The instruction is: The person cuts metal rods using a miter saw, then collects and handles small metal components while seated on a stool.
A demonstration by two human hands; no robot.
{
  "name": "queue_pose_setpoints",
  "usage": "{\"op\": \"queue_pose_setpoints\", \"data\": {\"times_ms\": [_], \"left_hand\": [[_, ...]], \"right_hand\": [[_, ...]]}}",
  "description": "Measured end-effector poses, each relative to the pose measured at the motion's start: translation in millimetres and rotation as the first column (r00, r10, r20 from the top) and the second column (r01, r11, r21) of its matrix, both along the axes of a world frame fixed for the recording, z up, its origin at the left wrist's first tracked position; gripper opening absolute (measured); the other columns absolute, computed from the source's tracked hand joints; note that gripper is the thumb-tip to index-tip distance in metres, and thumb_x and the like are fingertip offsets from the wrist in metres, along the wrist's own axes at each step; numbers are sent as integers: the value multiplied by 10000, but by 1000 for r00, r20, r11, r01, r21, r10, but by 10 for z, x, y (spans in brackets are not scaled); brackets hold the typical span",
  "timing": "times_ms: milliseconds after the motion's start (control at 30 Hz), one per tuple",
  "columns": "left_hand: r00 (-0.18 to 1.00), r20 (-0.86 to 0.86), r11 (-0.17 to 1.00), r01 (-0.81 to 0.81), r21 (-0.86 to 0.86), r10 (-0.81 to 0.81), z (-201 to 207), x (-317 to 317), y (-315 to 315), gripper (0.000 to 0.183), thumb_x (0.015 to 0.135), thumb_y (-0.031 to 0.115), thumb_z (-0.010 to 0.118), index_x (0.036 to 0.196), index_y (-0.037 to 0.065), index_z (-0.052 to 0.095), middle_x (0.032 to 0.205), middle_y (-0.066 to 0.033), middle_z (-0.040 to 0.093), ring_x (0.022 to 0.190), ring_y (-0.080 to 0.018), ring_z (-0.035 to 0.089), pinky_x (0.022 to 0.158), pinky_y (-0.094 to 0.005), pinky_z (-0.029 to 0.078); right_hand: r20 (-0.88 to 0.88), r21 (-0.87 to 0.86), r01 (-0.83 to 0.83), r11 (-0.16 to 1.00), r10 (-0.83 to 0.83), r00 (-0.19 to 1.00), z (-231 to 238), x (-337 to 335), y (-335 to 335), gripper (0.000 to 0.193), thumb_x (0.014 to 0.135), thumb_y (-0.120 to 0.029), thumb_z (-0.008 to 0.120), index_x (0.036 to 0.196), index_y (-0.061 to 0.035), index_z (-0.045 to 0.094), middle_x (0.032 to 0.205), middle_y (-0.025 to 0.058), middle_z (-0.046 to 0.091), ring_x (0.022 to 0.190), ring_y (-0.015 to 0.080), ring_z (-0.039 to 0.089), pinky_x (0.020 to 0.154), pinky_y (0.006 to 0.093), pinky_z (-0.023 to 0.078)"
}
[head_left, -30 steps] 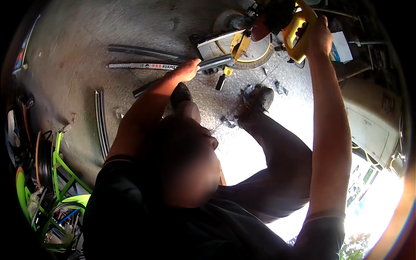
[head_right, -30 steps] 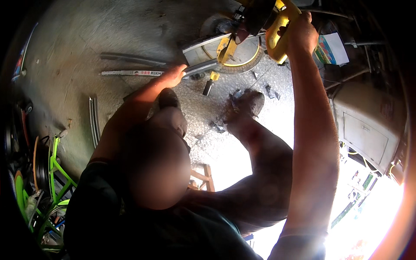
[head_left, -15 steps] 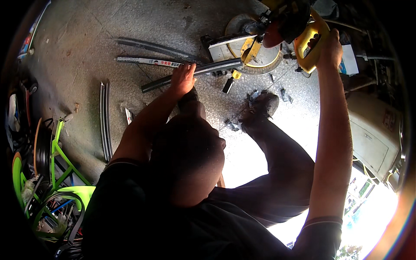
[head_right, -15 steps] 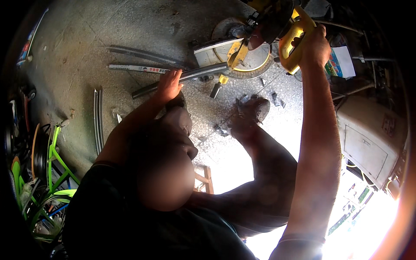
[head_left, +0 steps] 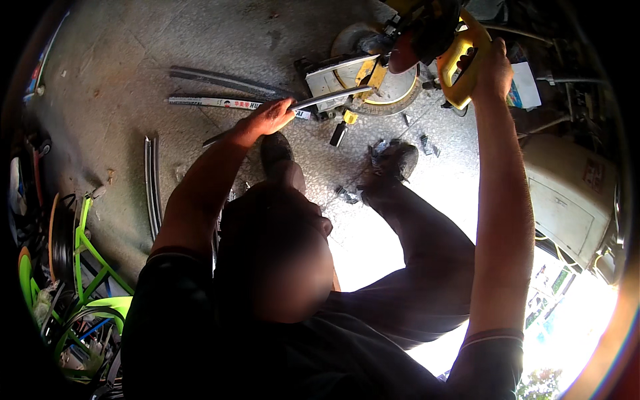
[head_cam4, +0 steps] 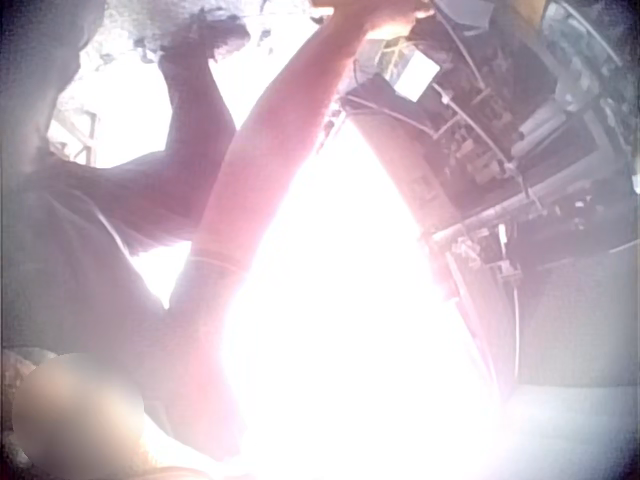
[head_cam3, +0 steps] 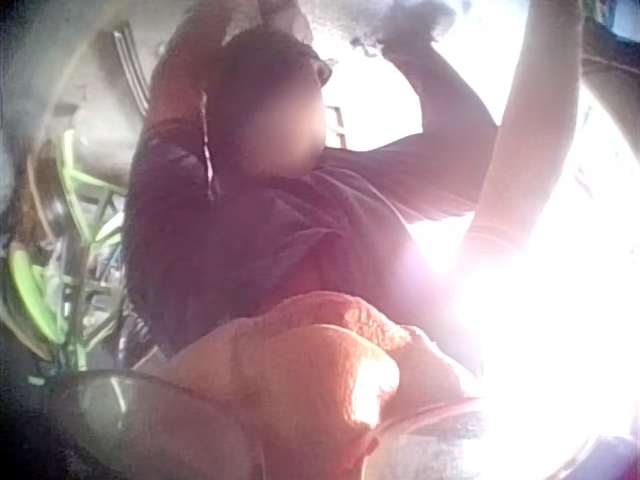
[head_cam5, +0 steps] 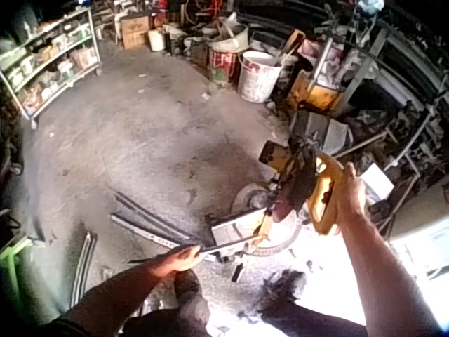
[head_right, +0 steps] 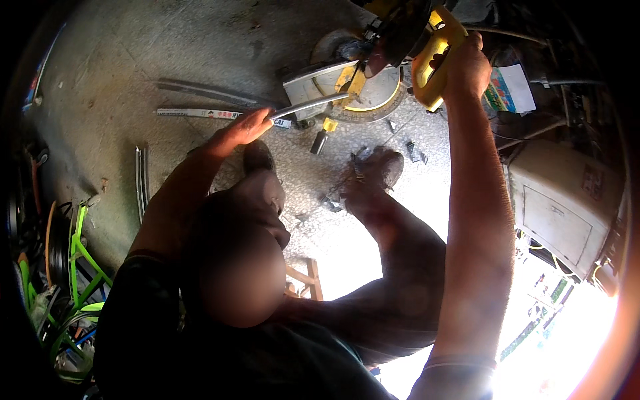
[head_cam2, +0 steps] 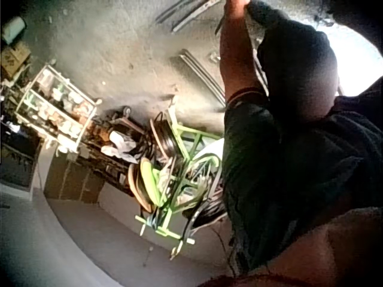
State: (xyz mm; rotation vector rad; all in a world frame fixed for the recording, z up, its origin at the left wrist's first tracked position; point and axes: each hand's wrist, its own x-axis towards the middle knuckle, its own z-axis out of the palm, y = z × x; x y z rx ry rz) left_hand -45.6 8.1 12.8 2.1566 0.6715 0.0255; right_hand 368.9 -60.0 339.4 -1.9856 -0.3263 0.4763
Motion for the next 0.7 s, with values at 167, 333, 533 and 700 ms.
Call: {"op": "queue_pose_setpoints", "data": {"times_ms": [167, 333, 533, 700], "left_hand": [[992, -98, 923, -113, -369, 82, 271, 397, 154, 336, 1058, 311, 562, 1149, -7, 506, 917, -181, 659, 612, -221, 679, 553, -399, 519], [979, -201, 875, -124, -467, 32, 116, 577, 388, 330, 1039, 328, 577, 1108, 5, 571, 873, -118, 693, 636, -198, 685, 575, -376, 522], [954, -273, 880, -235, -414, 126, 79, 699, 442, 416, 1015, 382, 601, 1218, 23, 655, 899, -101, 711, 634, -171, 678, 636, -376, 537], [914, -312, 926, -327, -191, 259, -137, 732, 449, 485, 978, 427, 633, 1239, 20, 663, 1017, -172, 744, 740, -258, 727, 723, -420, 564]], "right_hand": [[15, -24, 22, 999, -22, 1000, 55, -17, 3, 648, 1061, -492, 383, 1188, 73, 673, 782, 161, 747, 648, 227, 747, 690, 339, 605], [-46, 22, 52, 998, -51, 998, 36, 6, 73, 593, 1057, -443, 409, 1157, 77, 676, 829, 168, 739, 650, 240, 749, 633, 357, 612], [-31, 51, 38, 998, -36, 999, 46, 1, 51, 587, 1050, -445, 439, 1153, 85, 670, 884, 177, 738, 648, 258, 746, 620, 379, 622], [-33, 35, 46, 998, -45, 998, 85, -18, 90, 588, 1033, -433, 454, 1197, 93, 661, 922, 186, 736, 670, 260, 750, 636, 392, 629]]}}
